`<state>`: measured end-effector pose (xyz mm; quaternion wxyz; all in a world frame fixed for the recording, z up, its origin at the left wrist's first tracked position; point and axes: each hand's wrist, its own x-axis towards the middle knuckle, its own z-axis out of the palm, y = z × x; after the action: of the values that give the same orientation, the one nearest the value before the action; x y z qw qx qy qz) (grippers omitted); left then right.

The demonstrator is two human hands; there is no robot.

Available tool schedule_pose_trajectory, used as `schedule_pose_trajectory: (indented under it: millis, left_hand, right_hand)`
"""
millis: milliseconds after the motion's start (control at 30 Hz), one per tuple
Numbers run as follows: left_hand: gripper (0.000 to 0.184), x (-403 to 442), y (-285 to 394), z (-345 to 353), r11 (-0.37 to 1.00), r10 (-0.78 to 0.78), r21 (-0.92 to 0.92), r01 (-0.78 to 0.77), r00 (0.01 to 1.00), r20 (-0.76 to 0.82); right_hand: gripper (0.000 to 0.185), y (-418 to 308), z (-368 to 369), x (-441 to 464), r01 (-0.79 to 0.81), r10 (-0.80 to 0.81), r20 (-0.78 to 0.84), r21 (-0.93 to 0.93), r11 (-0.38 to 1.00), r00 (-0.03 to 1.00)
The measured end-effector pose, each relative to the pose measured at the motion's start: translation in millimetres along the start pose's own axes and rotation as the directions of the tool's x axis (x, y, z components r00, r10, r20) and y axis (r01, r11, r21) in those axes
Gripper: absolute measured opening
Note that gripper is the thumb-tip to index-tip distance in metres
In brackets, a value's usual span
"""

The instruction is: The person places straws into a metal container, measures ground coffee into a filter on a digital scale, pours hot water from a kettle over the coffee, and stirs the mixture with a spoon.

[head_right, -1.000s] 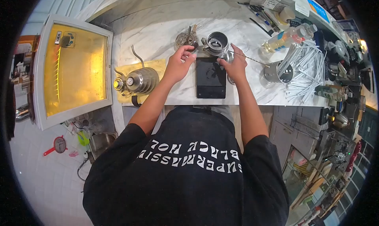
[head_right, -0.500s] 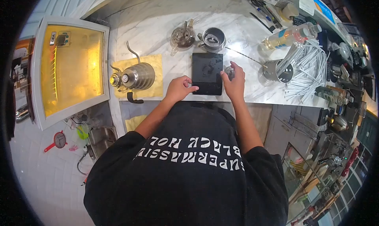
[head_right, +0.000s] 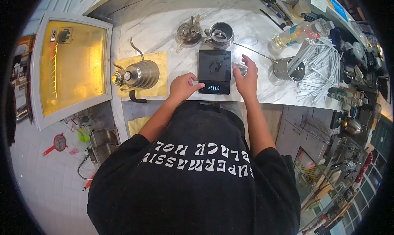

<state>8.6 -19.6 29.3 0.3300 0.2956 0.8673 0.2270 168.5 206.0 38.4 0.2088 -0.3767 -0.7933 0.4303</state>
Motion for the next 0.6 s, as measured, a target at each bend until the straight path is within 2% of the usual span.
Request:
schedule_pose_trajectory:
  millis: [167, 267, 367, 433, 467, 600]
  left_hand:
    - [0.049, 2.7, -5.5, -2.3, 0.978, -0.053, -0.202, 0.043, 0.998, -0.045]
    - [0.050, 15.1, -28.7, 15.6, 0.913, 0.004, -0.398, -0.086, 0.979, -0.202]
    - [0.044, 14.8, -0.1, -16.6, 0.912, -0.037, -0.408, -0.042, 0.983, -0.182]
    - [0.044, 20.6, 16.3, -33.6, 0.908, 0.000, -0.405, -0.105, 0.968, -0.250]
    - [0.044, 24.8, 23.7, -40.9, 0.905, 0.019, -0.402, -0.137, 0.958, -0.285]
    - [0.043, 40.5, 47.6, -59.5, 0.896, 0.092, -0.381, -0.227, 0.936, -0.339]
  right_hand:
    - [0.065, -8.9, 4.7, 24.4, -0.011, 0.011, 0.011, -0.004, 1.000, 1.000]
    - [0.079, -8.9, 9.7, 44.2, -0.004, 0.004, 0.042, -0.007, 1.000, 0.999]
    - [0.093, -9.7, 17.8, 61.4, -0.009, 0.009, 0.079, 0.007, 1.000, 0.997]
    - [0.102, -9.1, 22.7, 73.1, 0.004, -0.003, 0.119, -0.009, 1.000, 0.993]
    - [0.108, -12.8, 24.2, 75.9, -0.046, 0.042, 0.146, 0.023, 0.999, 0.988]
    - [0.111, -12.9, 32.6, 87.1, 0.043, -0.051, 0.160, 0.055, 0.998, 0.986]
